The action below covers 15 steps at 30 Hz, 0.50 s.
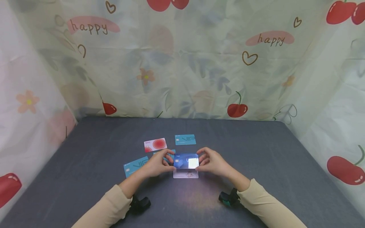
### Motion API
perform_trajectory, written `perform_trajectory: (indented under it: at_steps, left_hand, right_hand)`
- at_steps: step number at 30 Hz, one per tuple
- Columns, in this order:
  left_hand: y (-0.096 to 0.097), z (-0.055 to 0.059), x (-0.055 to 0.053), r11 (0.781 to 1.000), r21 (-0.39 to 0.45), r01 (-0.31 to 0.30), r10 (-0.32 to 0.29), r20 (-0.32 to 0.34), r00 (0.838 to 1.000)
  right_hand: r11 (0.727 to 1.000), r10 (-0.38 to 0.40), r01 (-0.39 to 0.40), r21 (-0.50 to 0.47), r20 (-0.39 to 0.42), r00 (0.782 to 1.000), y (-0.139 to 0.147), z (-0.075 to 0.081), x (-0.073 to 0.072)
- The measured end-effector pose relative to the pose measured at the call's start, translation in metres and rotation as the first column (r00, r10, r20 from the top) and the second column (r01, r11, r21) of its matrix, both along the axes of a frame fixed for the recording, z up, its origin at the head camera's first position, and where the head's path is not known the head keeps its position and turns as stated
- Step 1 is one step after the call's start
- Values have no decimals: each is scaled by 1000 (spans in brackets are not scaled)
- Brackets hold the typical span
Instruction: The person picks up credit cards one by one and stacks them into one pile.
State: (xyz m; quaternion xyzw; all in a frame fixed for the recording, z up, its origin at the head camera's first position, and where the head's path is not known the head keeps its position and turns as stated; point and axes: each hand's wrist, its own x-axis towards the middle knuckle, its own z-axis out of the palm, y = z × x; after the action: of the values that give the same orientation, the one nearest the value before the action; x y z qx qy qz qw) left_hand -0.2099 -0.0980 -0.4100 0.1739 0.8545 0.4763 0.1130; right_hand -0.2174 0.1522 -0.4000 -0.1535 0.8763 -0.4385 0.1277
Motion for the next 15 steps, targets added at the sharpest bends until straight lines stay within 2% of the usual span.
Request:
perform_trajectory:
  at_steps: [15]
  left_hand:
    - [-2, 1, 2, 1000, -17, 1, -1, 10, 1000]
  right_hand:
    - [1000, -3, 3, 29, 4, 1000, -1, -2, 2]
